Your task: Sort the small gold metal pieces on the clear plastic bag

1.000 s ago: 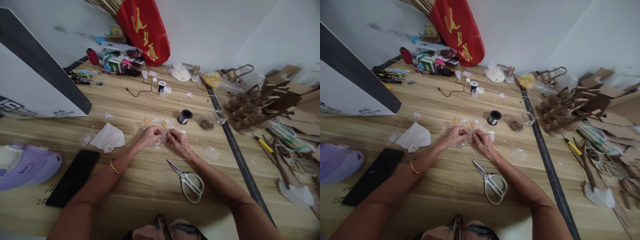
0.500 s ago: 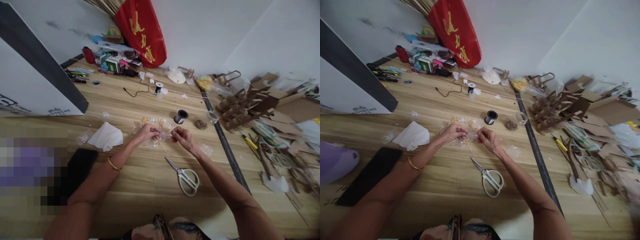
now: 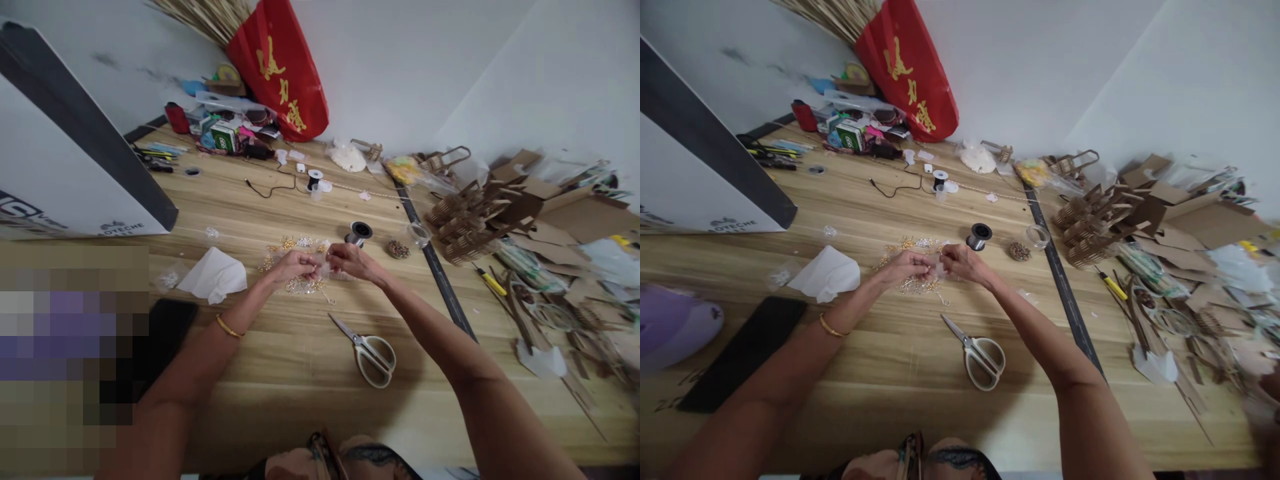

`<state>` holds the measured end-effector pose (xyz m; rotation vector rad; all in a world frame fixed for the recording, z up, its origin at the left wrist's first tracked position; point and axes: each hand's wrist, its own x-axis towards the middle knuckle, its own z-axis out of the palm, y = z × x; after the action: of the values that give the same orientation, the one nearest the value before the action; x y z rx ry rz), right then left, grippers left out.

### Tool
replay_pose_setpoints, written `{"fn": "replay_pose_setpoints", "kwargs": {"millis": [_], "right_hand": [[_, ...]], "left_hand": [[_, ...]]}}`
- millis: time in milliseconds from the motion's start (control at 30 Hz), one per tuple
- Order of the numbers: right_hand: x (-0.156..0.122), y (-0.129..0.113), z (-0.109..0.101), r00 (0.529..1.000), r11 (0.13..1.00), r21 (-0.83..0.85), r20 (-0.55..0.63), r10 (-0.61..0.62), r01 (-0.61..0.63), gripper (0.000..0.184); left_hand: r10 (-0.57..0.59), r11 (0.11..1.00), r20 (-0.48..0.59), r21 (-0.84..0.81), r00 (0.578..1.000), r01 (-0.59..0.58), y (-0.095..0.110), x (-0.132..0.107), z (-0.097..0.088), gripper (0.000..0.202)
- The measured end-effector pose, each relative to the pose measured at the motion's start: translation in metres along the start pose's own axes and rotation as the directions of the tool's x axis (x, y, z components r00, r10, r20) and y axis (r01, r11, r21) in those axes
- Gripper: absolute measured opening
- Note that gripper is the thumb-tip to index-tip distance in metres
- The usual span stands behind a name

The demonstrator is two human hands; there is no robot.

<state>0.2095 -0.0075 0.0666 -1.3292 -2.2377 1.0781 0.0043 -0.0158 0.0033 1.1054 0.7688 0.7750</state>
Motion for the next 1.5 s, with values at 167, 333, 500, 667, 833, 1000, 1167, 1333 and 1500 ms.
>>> {"fn": "replay_pose_setpoints", "kwargs": {"millis": [167, 333, 500, 667, 833, 1000, 1167, 1333, 1500], "right_hand": [[0.016, -0.007, -0.003, 0.998, 0.999, 0.005, 0.043, 0.035, -0.035, 0.017], [0.024, -0.011, 0.006, 0.994, 0.994, -0.012, -0.026, 0.11, -0.111, 0.015], [0.023, -0.018, 0.011, 0.994, 0.991, -0.074, -0.008, 0.107, -0.108, 0.017], [0.021, -0.023, 0.018, 0.997, 0.978, -0.208, -0.07, -0.018, 0.003, 0.004], [0.016, -0.028, 0.029, 0.981, 0.887, -0.461, -0.183, -0.069, -0.024, 0.014], [0.013, -0.041, 0.041, 0.965, 0.808, -0.588, -0.233, -0.124, -0.038, 0.017], [0.008, -0.05, 0.047, 0.956, 0.751, -0.655, -0.265, -0.127, -0.081, 0.024], [0.005, -0.043, 0.046, 0.956, 0.76, -0.645, -0.265, -0.125, -0.079, 0.028], [0.008, -0.025, 0.042, 0.951, 0.794, -0.599, -0.294, -0.097, -0.105, 0.026]], "left_hand": [[-0.003, 0.999, -0.02, -0.041, 1.0, 0.002, -0.002, 0.001, -0.005, 0.017], [0.051, 0.997, -0.172, -0.041, 0.984, -0.059, -0.003, 0.004, -0.005, 0.015], [0.093, 0.995, -0.262, -0.016, 0.961, -0.1, -0.001, 0.003, 0.001, 0.015], [0.119, 0.993, -0.302, 0.035, 0.946, -0.114, 0.002, 0.0, 0.005, 0.011], [0.077, 0.994, -0.313, 0.095, 0.947, -0.049, 0.003, 0.0, 0.006, 0.007], [0.08, 0.996, -0.327, 0.052, 0.942, -0.066, 0.005, 0.0, 0.01, 0.008], [0.104, 0.995, -0.366, 0.042, 0.925, -0.095, 0.006, 0.0, 0.011, 0.002], [0.069, 0.997, -0.386, -0.005, 0.92, -0.077, 0.004, 0.002, 0.009, 0.007], [0.056, 0.998, -0.279, 0.014, 0.959, -0.055, 0.004, 0.001, 0.009, 0.008]]}}
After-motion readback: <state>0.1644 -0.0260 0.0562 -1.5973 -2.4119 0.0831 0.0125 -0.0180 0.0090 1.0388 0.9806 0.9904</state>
